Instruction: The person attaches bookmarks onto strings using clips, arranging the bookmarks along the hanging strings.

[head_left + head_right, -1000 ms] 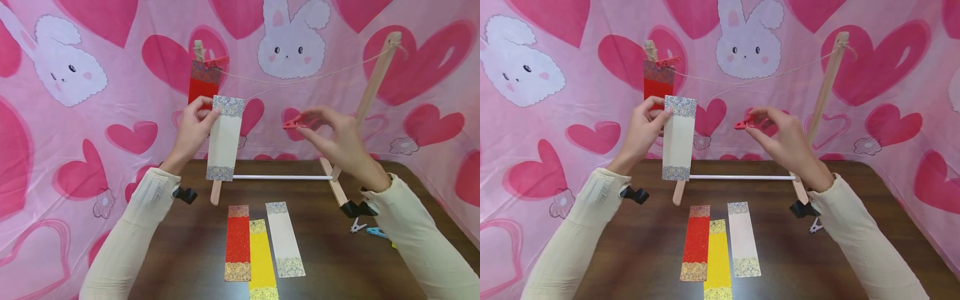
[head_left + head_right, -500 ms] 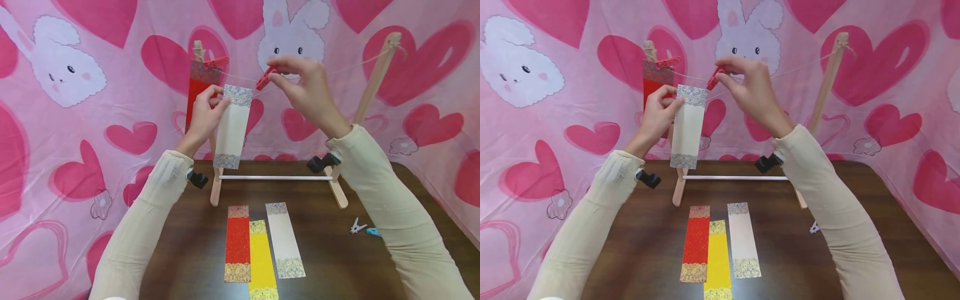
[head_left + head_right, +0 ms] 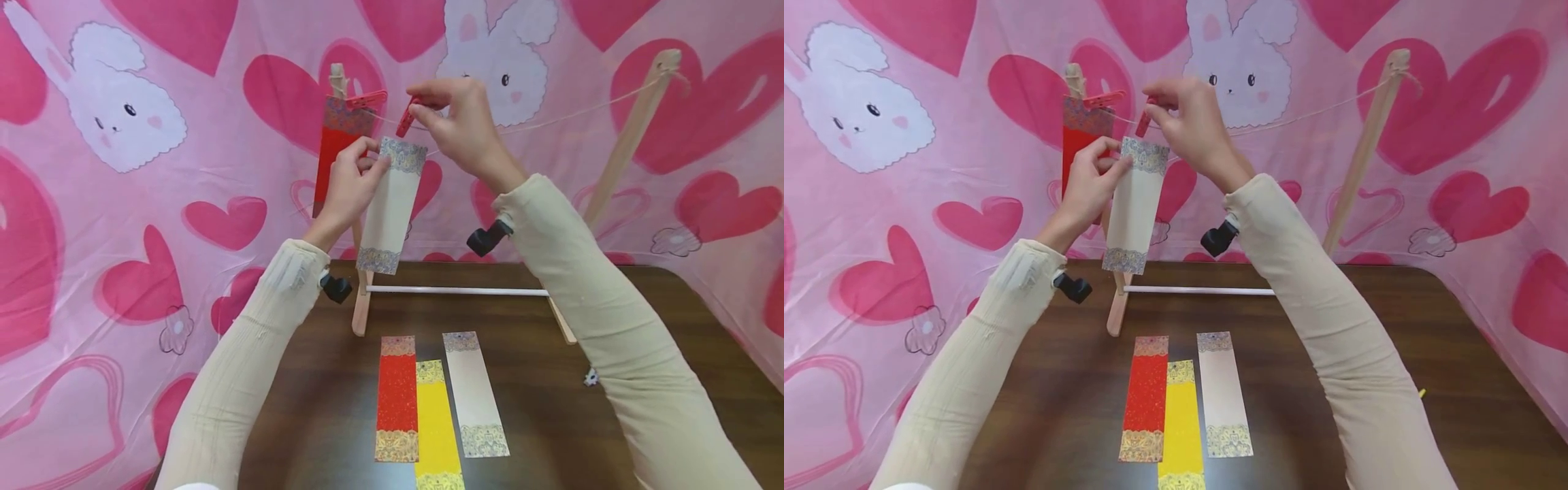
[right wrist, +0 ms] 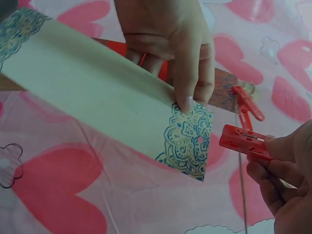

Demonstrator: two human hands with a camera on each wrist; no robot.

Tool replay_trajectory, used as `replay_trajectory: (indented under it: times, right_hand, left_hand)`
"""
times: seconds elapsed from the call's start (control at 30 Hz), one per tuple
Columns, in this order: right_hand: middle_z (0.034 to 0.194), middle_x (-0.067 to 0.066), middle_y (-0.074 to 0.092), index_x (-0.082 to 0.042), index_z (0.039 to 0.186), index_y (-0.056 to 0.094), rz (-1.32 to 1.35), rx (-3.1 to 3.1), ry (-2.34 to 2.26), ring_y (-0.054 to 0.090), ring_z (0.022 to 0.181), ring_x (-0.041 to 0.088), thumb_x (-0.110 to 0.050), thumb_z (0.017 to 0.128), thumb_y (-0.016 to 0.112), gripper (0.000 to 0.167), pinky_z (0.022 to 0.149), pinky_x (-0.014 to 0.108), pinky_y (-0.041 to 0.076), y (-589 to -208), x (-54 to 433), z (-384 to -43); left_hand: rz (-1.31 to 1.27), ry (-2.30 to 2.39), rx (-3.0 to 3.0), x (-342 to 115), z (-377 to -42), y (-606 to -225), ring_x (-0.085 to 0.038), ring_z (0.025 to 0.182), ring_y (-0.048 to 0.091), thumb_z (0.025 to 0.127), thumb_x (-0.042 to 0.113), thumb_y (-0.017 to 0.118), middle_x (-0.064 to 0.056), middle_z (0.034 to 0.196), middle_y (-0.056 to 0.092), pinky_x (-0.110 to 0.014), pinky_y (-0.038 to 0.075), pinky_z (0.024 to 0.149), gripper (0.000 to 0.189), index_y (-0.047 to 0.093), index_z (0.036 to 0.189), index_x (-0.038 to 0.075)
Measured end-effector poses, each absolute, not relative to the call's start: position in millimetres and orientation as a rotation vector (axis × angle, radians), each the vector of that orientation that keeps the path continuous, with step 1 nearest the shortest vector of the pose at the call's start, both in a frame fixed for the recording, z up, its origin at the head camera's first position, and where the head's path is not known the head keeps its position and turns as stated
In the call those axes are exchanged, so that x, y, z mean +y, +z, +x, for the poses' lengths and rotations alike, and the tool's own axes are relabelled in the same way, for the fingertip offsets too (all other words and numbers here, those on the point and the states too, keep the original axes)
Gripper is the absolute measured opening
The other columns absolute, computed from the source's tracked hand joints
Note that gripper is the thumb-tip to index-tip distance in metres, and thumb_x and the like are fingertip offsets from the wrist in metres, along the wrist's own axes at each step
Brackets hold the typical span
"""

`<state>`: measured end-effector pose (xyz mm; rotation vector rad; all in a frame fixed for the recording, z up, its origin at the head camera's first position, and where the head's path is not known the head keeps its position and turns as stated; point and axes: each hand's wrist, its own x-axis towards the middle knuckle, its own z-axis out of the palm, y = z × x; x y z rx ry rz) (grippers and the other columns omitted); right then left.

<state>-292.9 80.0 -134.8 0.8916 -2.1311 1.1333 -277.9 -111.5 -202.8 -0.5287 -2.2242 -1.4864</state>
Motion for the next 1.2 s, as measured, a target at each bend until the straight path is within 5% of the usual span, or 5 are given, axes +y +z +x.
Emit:
replay_trajectory:
  times: [0.43,0.7,0.83,1.03,1.2]
  right_hand:
    - [0.111,0.012,0.073,-0.001,0.122,0.069,0.945,-2.208,0.985,0.07,0.104,0.015,-0.008,0.095,0.067,0.029,0.093,0.027,0.053,-163,84,-289]
    - [0.11,0.01,0.074,-0.002,0.12,0.071,0.957,-2.244,1.112,0.071,0.098,0.015,-0.009,0.094,0.068,0.027,0.087,0.027,0.056,-158,79,-291]
    - [0.112,0.01,0.073,-0.002,0.121,0.07,0.985,-2.277,1.112,0.07,0.098,0.018,-0.009,0.095,0.067,0.027,0.088,0.029,0.056,-154,76,-292]
    - [0.128,0.012,0.066,-0.001,0.138,0.057,0.972,-2.46,0.907,0.063,0.118,0.021,-0.014,0.099,0.061,0.041,0.1,0.035,0.049,-152,73,-287]
    - [0.146,0.014,0.051,-0.003,0.149,0.042,0.969,-2.429,0.755,0.044,0.137,0.024,-0.014,0.1,0.059,0.053,0.113,0.036,0.036,-161,74,-274]
  left_hand:
    - [-0.555,-1.512,-2.226,-119,-273,-216,-0.02,0.087,0.067,0.098,0.015,0.063,-0.017,0.1,0.07,-0.028,0.054,0.085,0.021,0.062,0.113,0.001]
    - [-0.628,-1.544,-2.171,-119,-249,-201,-0.031,0.076,0.058,0.097,0.002,0.059,-0.03,0.091,0.066,-0.023,0.043,0.064,0.02,0.058,0.114,-0.009]
    - [-0.646,-1.57,-2.14,-122,-263,-209,-0.023,0.075,0.06,0.098,0.005,0.06,-0.025,0.09,0.066,-0.024,0.045,0.065,0.02,0.059,0.114,-0.006]
    - [-0.613,-1.601,-2.155,-127,-270,-219,-0.015,0.079,0.063,0.098,0.01,0.063,-0.018,0.094,0.07,-0.024,0.048,0.073,0.019,0.061,0.113,-0.001]
    - [-0.581,-1.592,-2.184,-132,-264,-229,-0.023,0.094,0.069,0.098,0.011,0.062,-0.018,0.108,0.071,-0.029,0.055,0.087,0.024,0.059,0.119,-0.001]
